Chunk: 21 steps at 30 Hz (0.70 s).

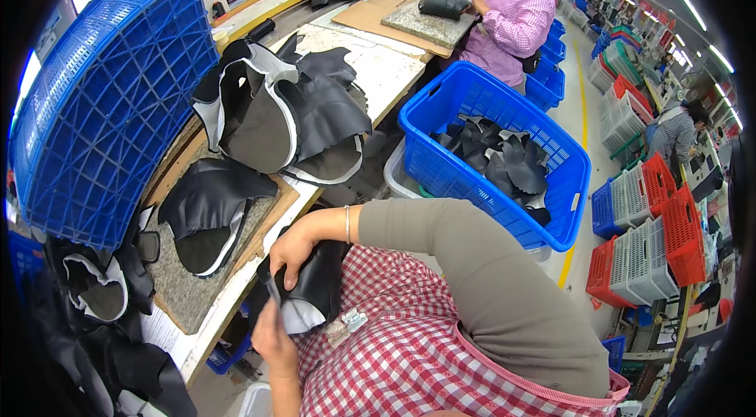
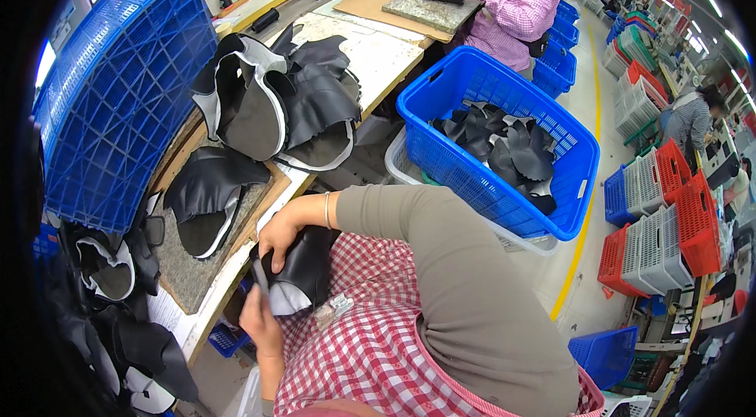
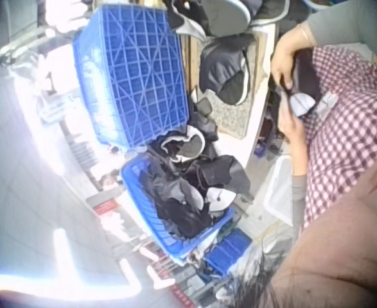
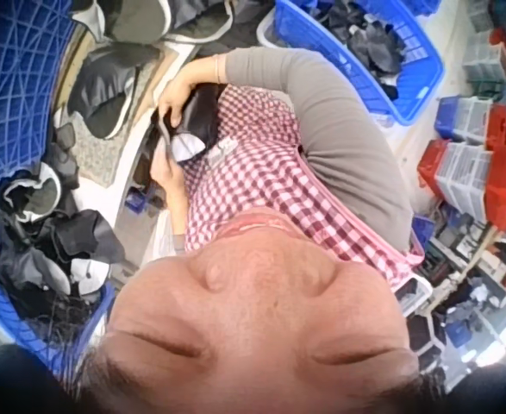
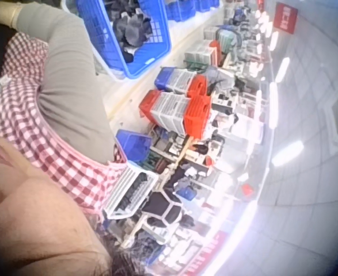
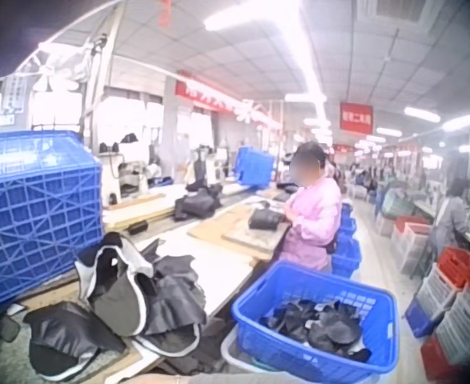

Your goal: The person repeatedly picks up black shoe uppers and white insoles, aligns the insole to the upper, and presses the edges together by hand. They turn each assembled pair over to check the fit and set it aside on the table before moving to the next pair.

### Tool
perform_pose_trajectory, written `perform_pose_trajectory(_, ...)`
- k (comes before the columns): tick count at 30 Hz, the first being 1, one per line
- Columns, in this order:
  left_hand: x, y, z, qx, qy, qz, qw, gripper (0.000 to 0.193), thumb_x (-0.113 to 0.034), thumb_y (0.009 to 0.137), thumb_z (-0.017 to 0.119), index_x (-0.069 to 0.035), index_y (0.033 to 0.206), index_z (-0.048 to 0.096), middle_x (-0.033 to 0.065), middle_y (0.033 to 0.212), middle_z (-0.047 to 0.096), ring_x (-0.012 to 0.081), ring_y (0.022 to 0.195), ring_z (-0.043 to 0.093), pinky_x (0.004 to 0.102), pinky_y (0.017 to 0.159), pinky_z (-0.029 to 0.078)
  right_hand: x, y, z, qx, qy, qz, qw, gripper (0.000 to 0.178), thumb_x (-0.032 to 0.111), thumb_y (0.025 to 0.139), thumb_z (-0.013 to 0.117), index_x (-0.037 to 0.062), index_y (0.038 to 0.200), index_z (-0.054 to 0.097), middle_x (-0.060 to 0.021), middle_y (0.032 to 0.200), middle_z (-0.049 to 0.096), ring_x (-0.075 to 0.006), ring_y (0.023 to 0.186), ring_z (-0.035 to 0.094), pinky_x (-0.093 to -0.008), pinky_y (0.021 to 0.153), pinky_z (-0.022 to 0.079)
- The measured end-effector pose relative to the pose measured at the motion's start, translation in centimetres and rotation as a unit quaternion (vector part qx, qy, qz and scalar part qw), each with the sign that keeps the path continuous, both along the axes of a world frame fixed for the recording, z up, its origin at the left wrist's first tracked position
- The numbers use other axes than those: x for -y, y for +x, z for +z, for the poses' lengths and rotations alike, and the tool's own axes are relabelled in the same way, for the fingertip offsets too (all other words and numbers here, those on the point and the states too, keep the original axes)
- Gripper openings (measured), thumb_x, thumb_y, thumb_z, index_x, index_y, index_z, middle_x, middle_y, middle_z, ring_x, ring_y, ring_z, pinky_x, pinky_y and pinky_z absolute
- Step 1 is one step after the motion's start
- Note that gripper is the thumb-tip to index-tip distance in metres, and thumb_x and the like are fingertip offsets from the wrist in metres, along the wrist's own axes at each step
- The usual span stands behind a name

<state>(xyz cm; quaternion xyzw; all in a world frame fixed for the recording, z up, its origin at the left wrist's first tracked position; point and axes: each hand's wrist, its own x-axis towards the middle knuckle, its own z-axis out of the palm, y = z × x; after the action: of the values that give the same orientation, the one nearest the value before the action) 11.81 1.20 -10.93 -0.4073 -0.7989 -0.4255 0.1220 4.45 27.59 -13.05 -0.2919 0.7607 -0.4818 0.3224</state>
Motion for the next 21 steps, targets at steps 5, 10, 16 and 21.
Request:
perform_pose_trajectory(5, 0.8, 2.0, -1.2, -0.089, -0.115, -0.240, 0.960, 0.033, 0.000, 0.084, 0.065, -0.006, 0.114, 0.076, 0.0108, 0.116, 0.076, 0.0310, 0.121, 0.068, 0.0500, 0.107, 0.049, 0.6, 0.0, -2.7, 0.141, 0.060, 0.048, 0.987, 0.047, 0.031, 0.093, 0.081, -0.0023, 0.125, 0.072, -0.0081, 0.110, 0.077, -0.0192, 0.096, 0.068, -0.0369, 0.088, 0.054)
perform_pose_trajectory(10, 3.1, 1.7, 0.9, -0.075, -0.298, -0.175, 0.935, 0.020, -0.003, 0.078, 0.072, -0.010, 0.095, 0.077, 0.0032, 0.118, 0.075, 0.0292, 0.120, 0.064, 0.0581, 0.114, 0.033, 3.6, -1.4, 1.7, -0.007, 0.178, 0.129, 0.976, 0.044, 0.035, 0.090, 0.083, 0.0042, 0.120, 0.075, -0.0079, 0.102, 0.077, -0.0217, 0.089, 0.068, -0.0405, 0.080, 0.054)
perform_pose_trajectory(16, 1.6, 0.8, 0.9, 0.436, 0.165, 0.039, 0.884, 0.014, 0.003, 0.096, 0.054, 0.000, 0.109, 0.058, 0.0071, 0.098, 0.061, 0.0156, 0.100, 0.056, 0.0247, 0.089, 0.043, 4.4, -0.1, 5.4, -0.110, 0.213, 0.244, 0.940, 0.055, 0.042, 0.089, 0.080, 0.0034, 0.127, 0.072, -0.0168, 0.116, 0.075, -0.0344, 0.105, 0.068, -0.0469, 0.094, 0.049)
perform_pose_trajectory(21, -0.3, -1.9, -1.9, 0.507, 0.047, -0.061, 0.859, 0.027, -0.016, 0.103, 0.064, 0.004, 0.122, 0.064, 0.0074, 0.113, 0.067, 0.0136, 0.106, 0.058, 0.0277, 0.095, 0.043, 4.3, 2.2, 4.9, -0.214, 0.257, 0.180, 0.925, 0.047, 0.042, 0.086, 0.080, 0.0101, 0.120, 0.076, -0.0154, 0.107, 0.076, -0.0379, 0.103, 0.070, -0.0495, 0.087, 0.053)
